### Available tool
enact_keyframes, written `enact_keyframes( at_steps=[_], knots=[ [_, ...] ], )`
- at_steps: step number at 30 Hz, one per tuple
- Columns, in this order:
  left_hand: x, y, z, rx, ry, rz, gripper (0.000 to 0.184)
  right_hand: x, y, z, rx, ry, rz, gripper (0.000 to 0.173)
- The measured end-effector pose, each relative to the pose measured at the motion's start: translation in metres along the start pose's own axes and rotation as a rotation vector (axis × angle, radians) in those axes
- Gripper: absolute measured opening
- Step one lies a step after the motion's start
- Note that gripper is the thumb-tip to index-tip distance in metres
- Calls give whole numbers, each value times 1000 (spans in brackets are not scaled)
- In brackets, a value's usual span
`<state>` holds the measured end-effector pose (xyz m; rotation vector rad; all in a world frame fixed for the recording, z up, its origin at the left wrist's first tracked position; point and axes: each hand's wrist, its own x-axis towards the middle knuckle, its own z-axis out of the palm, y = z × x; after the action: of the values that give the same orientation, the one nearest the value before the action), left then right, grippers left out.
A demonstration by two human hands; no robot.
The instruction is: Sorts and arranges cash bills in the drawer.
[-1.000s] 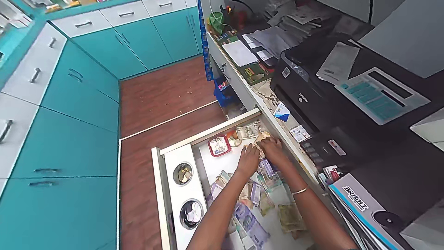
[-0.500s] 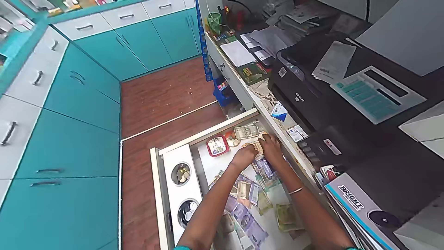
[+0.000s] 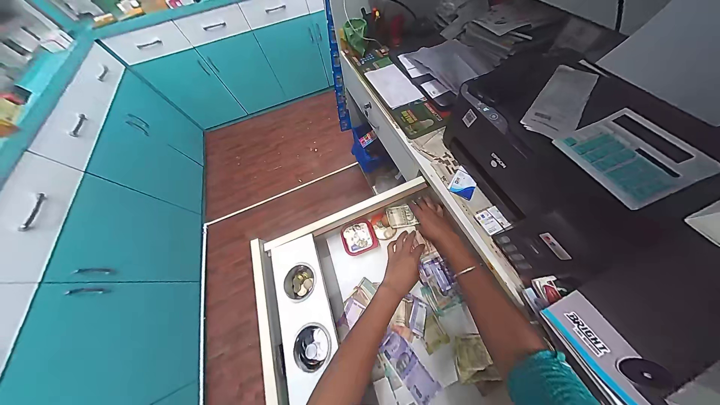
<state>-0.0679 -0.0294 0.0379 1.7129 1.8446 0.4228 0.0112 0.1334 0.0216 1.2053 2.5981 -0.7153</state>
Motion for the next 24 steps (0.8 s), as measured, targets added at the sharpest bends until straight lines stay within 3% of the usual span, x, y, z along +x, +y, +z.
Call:
enact_keyframes(
  at_steps=[3, 6, 9, 11, 13, 17, 18, 20, 22, 24],
  knots=[
    [-16, -6, -3, -270, 191, -124, 45, 7, -4, -4, -2, 50, 2, 74],
    [-24, -15, -1, -651, 330, -223, 38, -18, -19, -15, 20, 109, 11, 71],
    [-24, -17, -4, -1268, 245, -415, 51, -63, -36, -8, 160, 290, 10, 64],
    [-26, -16, -4, -1573, 205, -474, 50, -95, -53, 9, 424, 402, -20, 64],
    [-30, -14, -3, -1755, 273, -514, 42, -124, -67, 25, 645, 319, -77, 65],
    [-57, -17, -5, -1901, 551, -630, 38, -138, -61, 34, 819, -109, -128, 60],
    [-66, -18, -6, -1915, 603, -650, 36, -130, -55, 28, 840, -119, -96, 51],
    [-89, -17, -8, -1889, 601, -646, 35, -100, -40, 17, 772, 66, 19, 41],
    [-113, -15, -7, -1852, 528, -600, 38, -57, -25, 12, 536, 313, 121, 49],
    [-134, -8, -6, -1838, 471, -590, 44, -19, -15, 15, 272, 341, 203, 61]
  ],
)
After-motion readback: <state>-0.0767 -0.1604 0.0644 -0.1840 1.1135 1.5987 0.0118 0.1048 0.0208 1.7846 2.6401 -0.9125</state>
